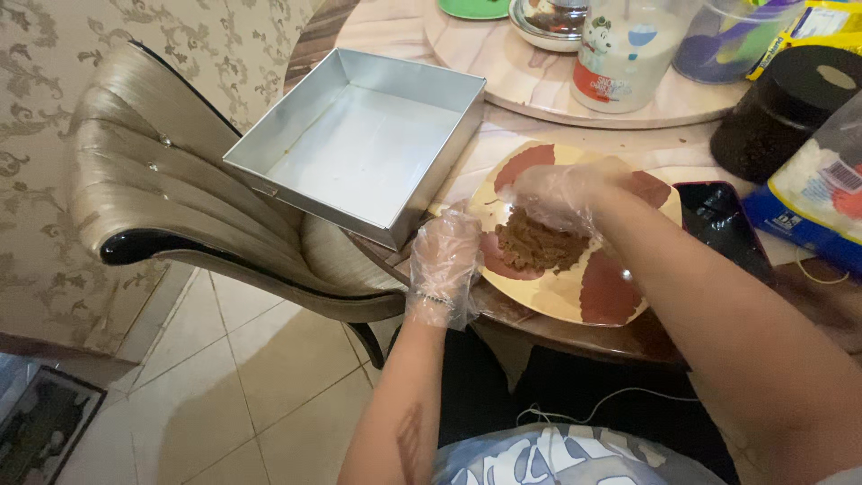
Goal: The person, wearing gloves, kneads and shapes a brown dough-like mixture on a plate by hand.
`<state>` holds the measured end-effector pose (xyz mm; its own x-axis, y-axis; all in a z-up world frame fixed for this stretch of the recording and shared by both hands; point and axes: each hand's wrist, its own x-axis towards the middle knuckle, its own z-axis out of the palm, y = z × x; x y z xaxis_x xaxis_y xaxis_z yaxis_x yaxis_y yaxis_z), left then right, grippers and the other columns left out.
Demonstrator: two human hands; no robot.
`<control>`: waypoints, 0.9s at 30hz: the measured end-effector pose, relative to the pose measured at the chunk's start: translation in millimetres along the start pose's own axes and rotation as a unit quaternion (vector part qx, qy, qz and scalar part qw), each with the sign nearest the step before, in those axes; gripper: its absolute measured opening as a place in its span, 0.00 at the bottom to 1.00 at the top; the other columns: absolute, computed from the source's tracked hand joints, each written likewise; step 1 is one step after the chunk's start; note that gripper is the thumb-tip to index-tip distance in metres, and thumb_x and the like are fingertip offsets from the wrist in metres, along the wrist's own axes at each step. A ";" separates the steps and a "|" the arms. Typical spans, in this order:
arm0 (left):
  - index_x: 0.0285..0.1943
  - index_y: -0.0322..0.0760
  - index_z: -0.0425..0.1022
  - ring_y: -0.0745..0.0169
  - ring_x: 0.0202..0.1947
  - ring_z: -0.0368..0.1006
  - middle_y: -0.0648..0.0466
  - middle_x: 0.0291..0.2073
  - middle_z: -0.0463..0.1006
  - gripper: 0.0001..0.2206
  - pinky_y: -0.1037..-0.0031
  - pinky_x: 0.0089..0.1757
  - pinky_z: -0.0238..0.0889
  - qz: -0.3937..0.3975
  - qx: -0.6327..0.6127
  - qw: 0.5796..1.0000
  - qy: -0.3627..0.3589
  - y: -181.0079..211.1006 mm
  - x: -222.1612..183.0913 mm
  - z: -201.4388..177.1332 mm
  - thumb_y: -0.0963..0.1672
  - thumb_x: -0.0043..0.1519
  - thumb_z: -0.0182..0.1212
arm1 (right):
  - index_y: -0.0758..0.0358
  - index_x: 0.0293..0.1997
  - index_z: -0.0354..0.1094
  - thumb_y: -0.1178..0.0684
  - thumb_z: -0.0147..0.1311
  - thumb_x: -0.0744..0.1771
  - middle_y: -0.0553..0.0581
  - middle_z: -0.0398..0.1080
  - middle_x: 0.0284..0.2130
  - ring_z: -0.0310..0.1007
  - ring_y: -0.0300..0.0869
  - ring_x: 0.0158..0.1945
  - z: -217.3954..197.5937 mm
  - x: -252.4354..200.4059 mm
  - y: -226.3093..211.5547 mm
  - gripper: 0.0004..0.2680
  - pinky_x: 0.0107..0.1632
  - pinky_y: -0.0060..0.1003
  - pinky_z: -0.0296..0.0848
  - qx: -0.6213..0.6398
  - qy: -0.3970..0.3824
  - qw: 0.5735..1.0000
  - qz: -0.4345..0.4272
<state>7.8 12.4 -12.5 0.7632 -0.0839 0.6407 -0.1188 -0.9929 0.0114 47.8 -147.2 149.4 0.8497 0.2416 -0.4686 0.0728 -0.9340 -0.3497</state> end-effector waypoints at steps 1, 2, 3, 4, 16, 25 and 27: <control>0.22 0.53 0.76 0.54 0.19 0.76 0.58 0.12 0.73 0.14 0.64 0.20 0.67 -0.038 -0.052 0.997 -0.046 -1.5 1.2 1.5 0.48 0.63 0.53 | 0.64 0.49 0.78 0.49 0.42 0.72 0.64 0.79 0.36 0.81 0.52 0.45 -4.4 -13.7 -7.0 0.15 0.52 0.43 0.74 -0.029 -0.021 0.999 -0.009; 0.25 0.50 0.76 0.51 0.21 0.78 0.55 0.13 0.73 0.14 0.62 0.21 0.69 -0.075 -0.103 0.988 -0.091 -3.0 2.6 3.4 0.48 0.64 0.52 | 0.66 0.52 0.77 0.51 0.39 0.73 0.65 0.79 0.38 0.81 0.52 0.47 -8.7 -27.1 -13.8 0.15 0.54 0.40 0.73 -0.058 -0.041 0.997 -0.018; 0.25 0.50 0.76 0.51 0.21 0.78 0.55 0.13 0.73 0.14 0.62 0.21 0.69 -0.074 -0.103 0.988 -0.092 0.7 0.6 4.7 0.48 0.64 0.52 | 0.66 0.52 0.77 0.51 0.39 0.73 0.65 0.79 0.38 0.81 0.52 0.47 4.5 -19.6 -6.1 0.15 0.54 0.40 0.73 -0.057 -0.041 0.997 -0.017; 0.22 0.51 0.75 0.53 0.18 0.75 0.57 0.11 0.71 0.14 0.63 0.20 0.67 -0.062 -0.062 0.996 -0.021 4.2 -1.4 6.1 0.48 0.63 0.54 | 0.62 0.48 0.77 0.47 0.42 0.71 0.63 0.79 0.34 0.81 0.52 0.43 17.8 -12.1 1.6 0.15 0.49 0.45 0.77 -0.097 0.007 0.994 -0.051; 0.23 0.47 0.76 0.50 0.20 0.74 0.53 0.13 0.72 0.14 0.59 0.22 0.67 -0.070 -0.065 0.995 0.020 1.3 -7.7 14.5 0.48 0.62 0.55 | 0.65 0.37 0.76 0.52 0.50 0.66 0.63 0.77 0.28 0.80 0.57 0.40 46.7 -37.0 -3.3 0.09 0.43 0.59 0.76 -0.173 0.095 0.979 -0.054; 0.28 0.46 0.79 0.47 0.27 0.82 0.51 0.17 0.79 0.16 0.56 0.27 0.74 -0.141 -0.123 0.973 -0.134 0.9 4.4 -1.9 0.49 0.63 0.48 | 0.59 0.26 0.65 0.50 0.56 0.64 0.54 0.64 0.18 0.65 0.45 0.26 31.9 -17.9 2.9 0.08 0.31 0.42 0.57 0.137 -0.071 0.988 -0.003; 0.26 0.48 0.80 0.45 0.28 0.82 0.51 0.19 0.80 0.15 0.55 0.28 0.75 -0.100 -0.111 0.978 -0.148 1.5 7.2 -9.8 0.49 0.62 0.50 | 0.58 0.24 0.63 0.50 0.57 0.63 0.53 0.62 0.16 0.62 0.43 0.23 34.8 -14.4 11.0 0.09 0.28 0.39 0.53 0.197 -0.106 0.974 0.012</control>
<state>6.9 11.1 -0.4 0.9320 0.0562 0.3580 -0.0580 -0.9520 0.3004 18.1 -151.8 124.1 0.7186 0.3082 -0.6234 -0.1888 -0.7764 -0.6014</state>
